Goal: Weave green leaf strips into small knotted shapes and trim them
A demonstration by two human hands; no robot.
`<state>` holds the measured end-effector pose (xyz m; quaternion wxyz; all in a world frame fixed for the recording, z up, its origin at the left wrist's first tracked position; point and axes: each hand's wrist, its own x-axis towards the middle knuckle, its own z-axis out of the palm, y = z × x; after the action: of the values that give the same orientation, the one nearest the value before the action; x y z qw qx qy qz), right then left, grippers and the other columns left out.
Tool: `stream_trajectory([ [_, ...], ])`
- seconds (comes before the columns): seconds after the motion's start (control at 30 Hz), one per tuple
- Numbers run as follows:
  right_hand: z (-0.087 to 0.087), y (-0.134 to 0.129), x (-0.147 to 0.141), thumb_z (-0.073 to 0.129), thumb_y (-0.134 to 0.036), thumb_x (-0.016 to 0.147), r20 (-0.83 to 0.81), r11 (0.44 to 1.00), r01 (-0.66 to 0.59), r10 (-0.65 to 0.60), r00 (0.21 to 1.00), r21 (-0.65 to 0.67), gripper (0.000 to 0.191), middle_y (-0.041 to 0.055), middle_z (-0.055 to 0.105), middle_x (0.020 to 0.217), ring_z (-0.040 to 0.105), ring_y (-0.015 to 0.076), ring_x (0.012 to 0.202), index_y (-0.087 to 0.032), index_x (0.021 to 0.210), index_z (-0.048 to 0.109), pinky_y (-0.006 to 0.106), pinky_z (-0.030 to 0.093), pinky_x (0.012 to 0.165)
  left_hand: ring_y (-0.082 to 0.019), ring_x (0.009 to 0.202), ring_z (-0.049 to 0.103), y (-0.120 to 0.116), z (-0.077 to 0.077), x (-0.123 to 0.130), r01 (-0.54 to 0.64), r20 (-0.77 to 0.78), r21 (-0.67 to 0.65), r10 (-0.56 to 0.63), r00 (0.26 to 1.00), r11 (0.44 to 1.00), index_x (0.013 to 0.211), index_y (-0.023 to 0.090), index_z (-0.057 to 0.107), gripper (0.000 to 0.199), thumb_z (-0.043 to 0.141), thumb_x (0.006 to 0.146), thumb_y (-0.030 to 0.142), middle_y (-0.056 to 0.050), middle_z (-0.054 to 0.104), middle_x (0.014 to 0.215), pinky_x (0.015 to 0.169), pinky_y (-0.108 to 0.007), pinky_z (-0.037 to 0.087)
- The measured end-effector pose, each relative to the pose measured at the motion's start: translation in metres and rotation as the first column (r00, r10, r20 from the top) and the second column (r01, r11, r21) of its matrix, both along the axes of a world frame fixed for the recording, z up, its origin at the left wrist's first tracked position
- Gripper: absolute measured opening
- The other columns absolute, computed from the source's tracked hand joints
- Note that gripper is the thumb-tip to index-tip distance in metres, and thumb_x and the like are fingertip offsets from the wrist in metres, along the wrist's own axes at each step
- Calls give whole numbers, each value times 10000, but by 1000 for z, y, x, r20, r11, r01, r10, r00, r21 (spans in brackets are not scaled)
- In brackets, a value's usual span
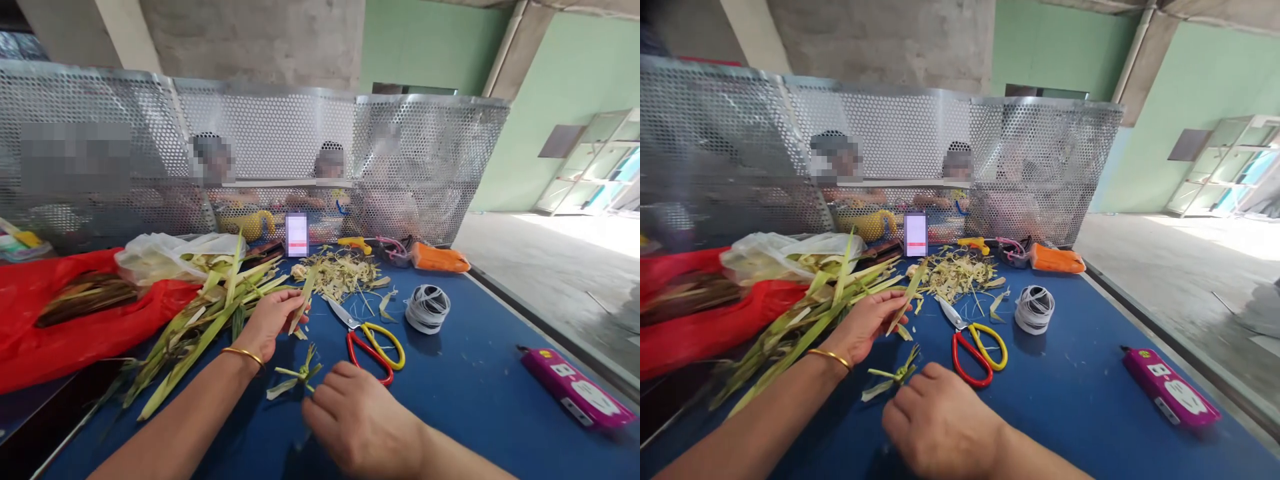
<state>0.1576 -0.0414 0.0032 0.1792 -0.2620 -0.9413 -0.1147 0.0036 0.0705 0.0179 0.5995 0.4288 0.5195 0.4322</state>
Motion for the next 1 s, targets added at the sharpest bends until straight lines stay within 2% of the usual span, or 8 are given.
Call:
stream_trajectory([
  [0.17, 1, 12, 13, 429, -137, 872, -61, 978, 208, -207, 976, 10, 146, 1, 524, 670, 403, 145, 598, -177, 746, 492, 316, 265, 617, -104, 479, 582, -1, 0, 2, -17, -4, -21, 17, 1000, 1000, 794, 136, 647, 194, 688, 631, 233, -6, 653, 647, 431, -188, 430],
  [0.57, -6, 13, 11, 426, -143, 884, -26, 974, 218, -220, 975, -59, 152, 7, 562, 687, 446, 136, 603, -175, 749, 490, 308, 275, 654, -103, 487, 582, -1, 1, 2, -12, 20, -29, 13, 1000, 1000, 804, 129, 650, 248, 728, 602, 251, -21, 665, 660, 427, -183, 421],
  [0.7, 1, 23, 20, 419, -156, 907, 13, 942, 324, -324, 946, -84, 174, 16, 585, 715, 494, 147, 651, -182, 765, 517, 310, 300, 680, -105, 485, 581, 0, 0, 1, 3, 26, -30, -3, 1000, 1000, 804, 126, 646, 253, 728, 607, 263, -26, 665, 667, 433, -192, 426],
  [0.77, 11, 38, 31, 424, -165, 914, 72, 863, 498, -493, 867, -85, 173, 30, 599, 760, 537, 161, 708, -187, 799, 551, 312, 320, 679, -106, 490, 581, 1, 0, 0, 12, 27, -29, -11, 1000, 1000, 809, 126, 645, 245, 719, 622, 266, -29, 665, 677, 435, -194, 422],
  [0.8, 16, 50, 38, 427, -157, 913, 120, 778, 625, -615, 779, -65, 174, 45, 610, 803, 560, 173, 750, -185, 822, 572, 314, 334, 680, -107, 493, 581, 1, 0, 0, 17, 26, -31, -16, 1000, 999, 813, 128, 644, 238, 713, 631, 264, -29, 665, 681, 438, -195, 421],
  [0.87, 28, 77, 55, 405, -148, 929, 242, 563, 826, -800, 549, -13, 208, 94, 619, 960, 590, 207, 890, -172, 909, 610, 324, 375, 731, -107, 499, 582, 1, 1, 0, 27, 25, -35, -27, 999, 999, 822, 139, 645, 214, 699, 652, 256, -27, 667, 695, 447, -199, 421],
  [0.93, 38, 108, 71, 390, -94, 925, 283, 471, 882, -846, 452, 0, 244, 168, 609, 1018, 592, 257, 970, -106, 947, 633, 357, 410, 779, -105, 506, 583, 1, 1, 0, 35, 26, -35, -34, 999, 999, 815, 152, 645, 174, 682, 674, 247, -28, 672, 712, 456, -202, 421],
  [1.0, 42, 136, 84, 463, -149, 925, 332, 418, 909, -855, 398, -13, 202, 193, 605, 1056, 591, 270, 1005, -62, 996, 631, 392, 446, 835, -103, 510, 585, 0, 2, -1, 42, 26, -22, -41, 999, 999, 803, 159, 646, 140, 666, 695, 246, -30, 674, 718, 459, -199, 414],
])
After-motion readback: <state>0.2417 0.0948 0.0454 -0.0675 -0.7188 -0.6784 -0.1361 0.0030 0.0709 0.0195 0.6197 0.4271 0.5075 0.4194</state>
